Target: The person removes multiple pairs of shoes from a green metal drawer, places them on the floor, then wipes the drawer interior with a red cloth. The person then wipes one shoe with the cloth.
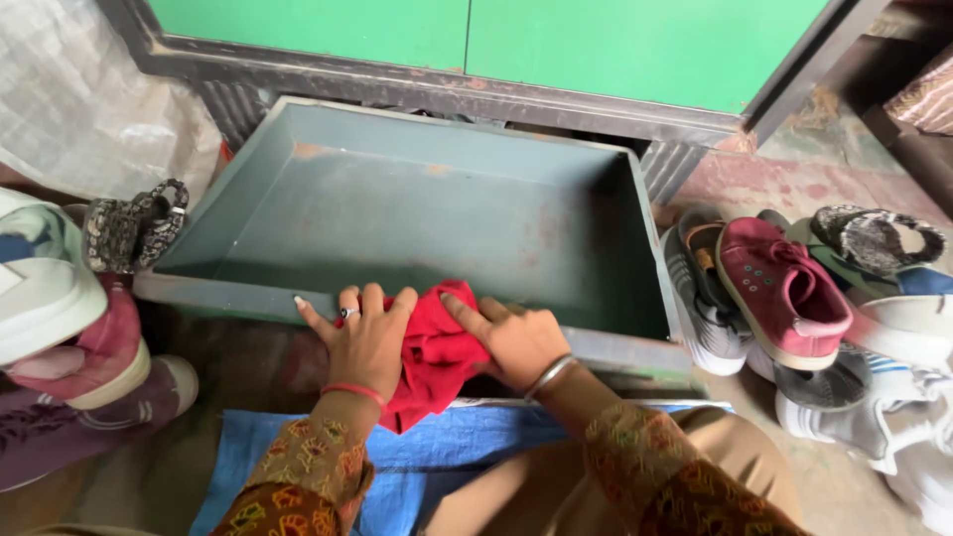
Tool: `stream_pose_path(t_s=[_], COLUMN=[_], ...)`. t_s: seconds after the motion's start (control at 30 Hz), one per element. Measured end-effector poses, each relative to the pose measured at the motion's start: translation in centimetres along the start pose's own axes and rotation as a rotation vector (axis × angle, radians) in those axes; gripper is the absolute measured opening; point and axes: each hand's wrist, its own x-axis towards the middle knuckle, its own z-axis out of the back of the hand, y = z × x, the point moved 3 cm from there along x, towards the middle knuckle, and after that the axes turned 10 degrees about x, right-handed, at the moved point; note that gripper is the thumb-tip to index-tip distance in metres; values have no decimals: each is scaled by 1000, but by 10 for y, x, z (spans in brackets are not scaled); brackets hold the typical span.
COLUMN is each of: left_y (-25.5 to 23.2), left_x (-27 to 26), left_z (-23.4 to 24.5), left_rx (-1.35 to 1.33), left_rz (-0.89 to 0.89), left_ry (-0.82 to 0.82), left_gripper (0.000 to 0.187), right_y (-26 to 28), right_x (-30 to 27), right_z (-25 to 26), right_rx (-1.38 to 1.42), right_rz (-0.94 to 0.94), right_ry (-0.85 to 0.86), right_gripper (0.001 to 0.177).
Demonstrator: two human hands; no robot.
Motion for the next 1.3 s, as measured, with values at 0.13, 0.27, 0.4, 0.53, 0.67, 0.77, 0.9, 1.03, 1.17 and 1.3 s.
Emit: stream_pose_path(t_s=[0.13,0.27,0.4,0.53,0.67,0.77,0.9,1.03,1.17,1.3], left_y=[-9,-4,-3,-4,0,2,4,3,4,4], left_x=[14,11,13,20,20,24,18,18,18,19], left_z=[2,0,11,13,15,14,10,16,23,24], left_rx=[58,18,37,-7,-21,-56,-71,-83,-105,-139], left_rz=[29,7,-6,-8,-38,-40,-38,-39,-45,-61], left_ry=[9,-51,-30,2,-56,-84,-155,-181,-129,-155], left_gripper=[33,34,34,33,34,32,29,26,27,28], right_y=[-11,-10,-11,-15,-10,-9,-2,-1,1,0], right_x=[5,4,4,6,9,13,11,9,11,10], right_z=[16,14,21,29,35,39,40,40,39,38], right_rx=[-27,-8,32,48,24,5,-2,-20,-40,-89], right_rz=[20,69,71,122,57,69,42,29,33,-14], right_ry=[6,-45,-42,-54,14,-2,-7,-16,-39,-16], right_gripper=[90,93,88,93,94,94,95,96,95,93])
